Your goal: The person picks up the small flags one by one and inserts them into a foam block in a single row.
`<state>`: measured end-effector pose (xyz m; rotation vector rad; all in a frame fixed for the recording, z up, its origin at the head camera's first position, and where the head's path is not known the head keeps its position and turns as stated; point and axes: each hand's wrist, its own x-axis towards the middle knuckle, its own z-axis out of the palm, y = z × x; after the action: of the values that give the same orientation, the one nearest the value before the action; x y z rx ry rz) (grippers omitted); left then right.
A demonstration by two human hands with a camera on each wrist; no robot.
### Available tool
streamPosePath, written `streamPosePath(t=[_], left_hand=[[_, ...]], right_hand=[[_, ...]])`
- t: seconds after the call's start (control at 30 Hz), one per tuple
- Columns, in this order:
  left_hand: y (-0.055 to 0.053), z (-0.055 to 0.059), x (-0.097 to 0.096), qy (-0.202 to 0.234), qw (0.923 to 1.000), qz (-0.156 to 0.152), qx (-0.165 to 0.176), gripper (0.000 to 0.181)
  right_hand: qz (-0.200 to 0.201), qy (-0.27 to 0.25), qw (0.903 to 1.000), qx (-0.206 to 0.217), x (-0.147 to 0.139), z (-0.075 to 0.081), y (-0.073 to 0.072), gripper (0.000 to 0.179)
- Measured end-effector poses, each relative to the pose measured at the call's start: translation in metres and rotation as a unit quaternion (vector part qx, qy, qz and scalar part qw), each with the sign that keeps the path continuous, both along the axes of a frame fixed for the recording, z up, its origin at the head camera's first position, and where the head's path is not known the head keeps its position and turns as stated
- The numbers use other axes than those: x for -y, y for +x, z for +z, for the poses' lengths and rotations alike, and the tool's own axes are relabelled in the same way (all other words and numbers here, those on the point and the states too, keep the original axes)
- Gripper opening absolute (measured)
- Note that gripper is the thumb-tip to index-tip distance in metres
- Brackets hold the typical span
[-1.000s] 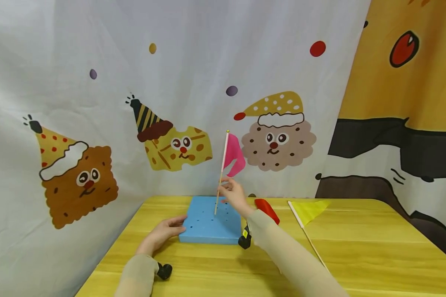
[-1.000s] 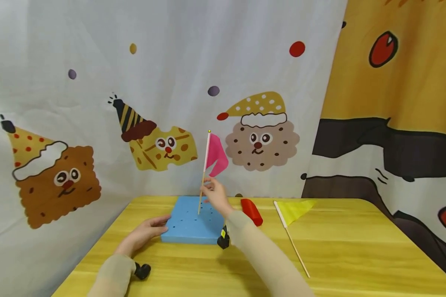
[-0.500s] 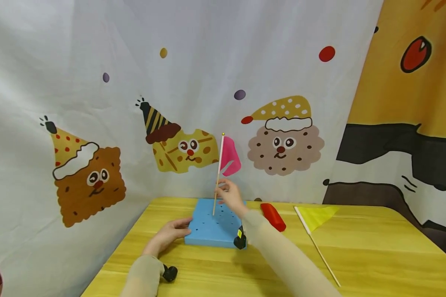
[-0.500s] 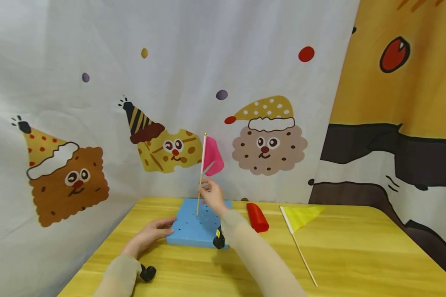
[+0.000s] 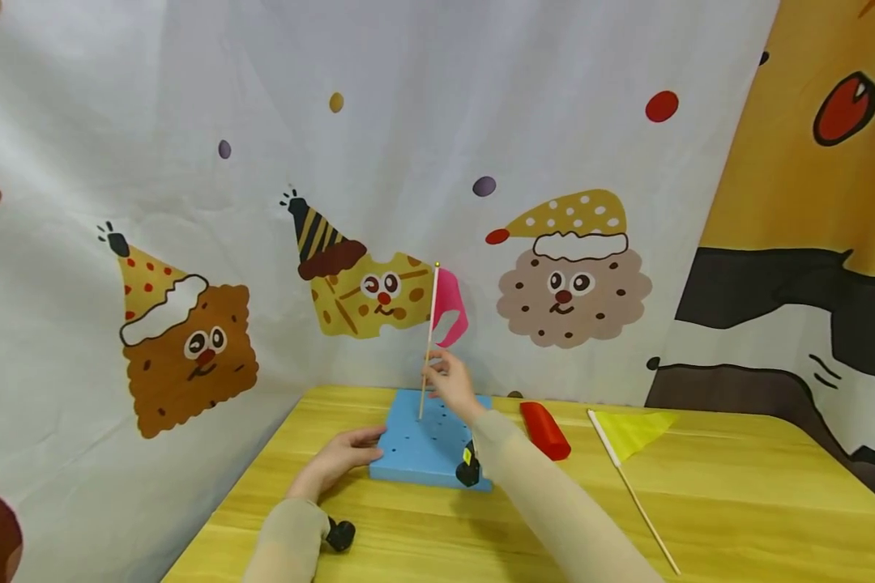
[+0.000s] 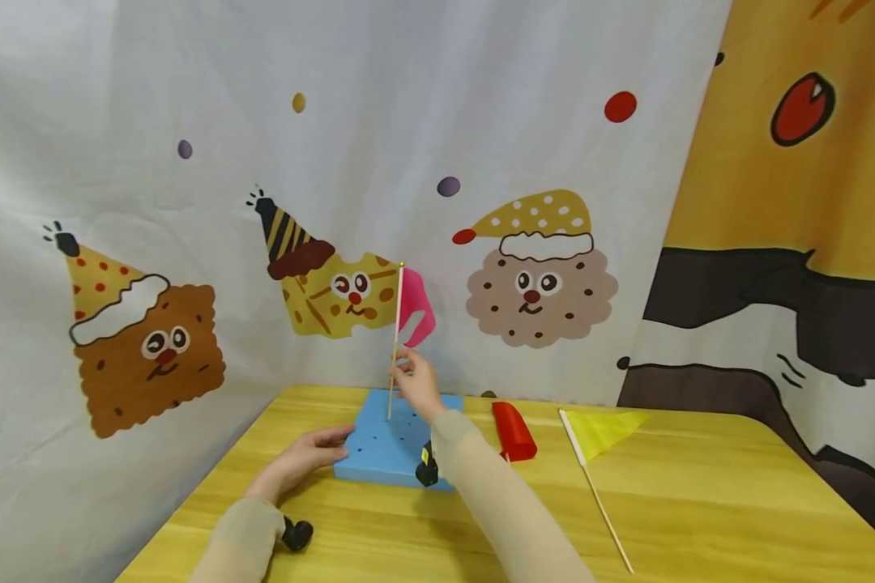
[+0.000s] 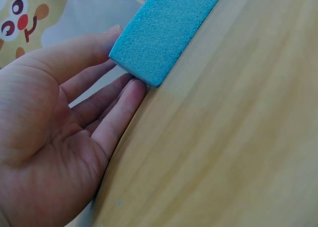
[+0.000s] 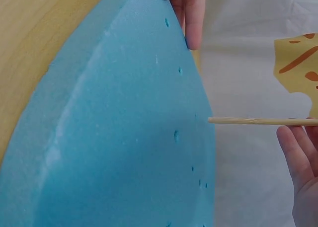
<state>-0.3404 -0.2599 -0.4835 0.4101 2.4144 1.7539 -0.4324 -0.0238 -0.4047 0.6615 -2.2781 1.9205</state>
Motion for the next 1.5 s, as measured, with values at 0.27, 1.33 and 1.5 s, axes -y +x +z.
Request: streamPosePath(t=[0.27,1.33,1.5], left_hand=[[-0.003,0.001,-0.002,0.000,1.0000,0.003,0.002,0.056],[-0.005,-0.002,-0.002,0.006,0.9999,0.001,0.010,0.057],[-0.006,-0.003,-0.002,0.008,0.9999,0.001,0.013,0.057]], right_hand=[[-0.001,0.011,0.9999,-0.006,0.004,-0.003,0.001,0.023],[0.024,0.050,0.9984,-0.013,0.007,-0.024,0.000,0.022],[0.020,0.048,0.9986,-0.012,0.007,-0.024,0.001,0.027]])
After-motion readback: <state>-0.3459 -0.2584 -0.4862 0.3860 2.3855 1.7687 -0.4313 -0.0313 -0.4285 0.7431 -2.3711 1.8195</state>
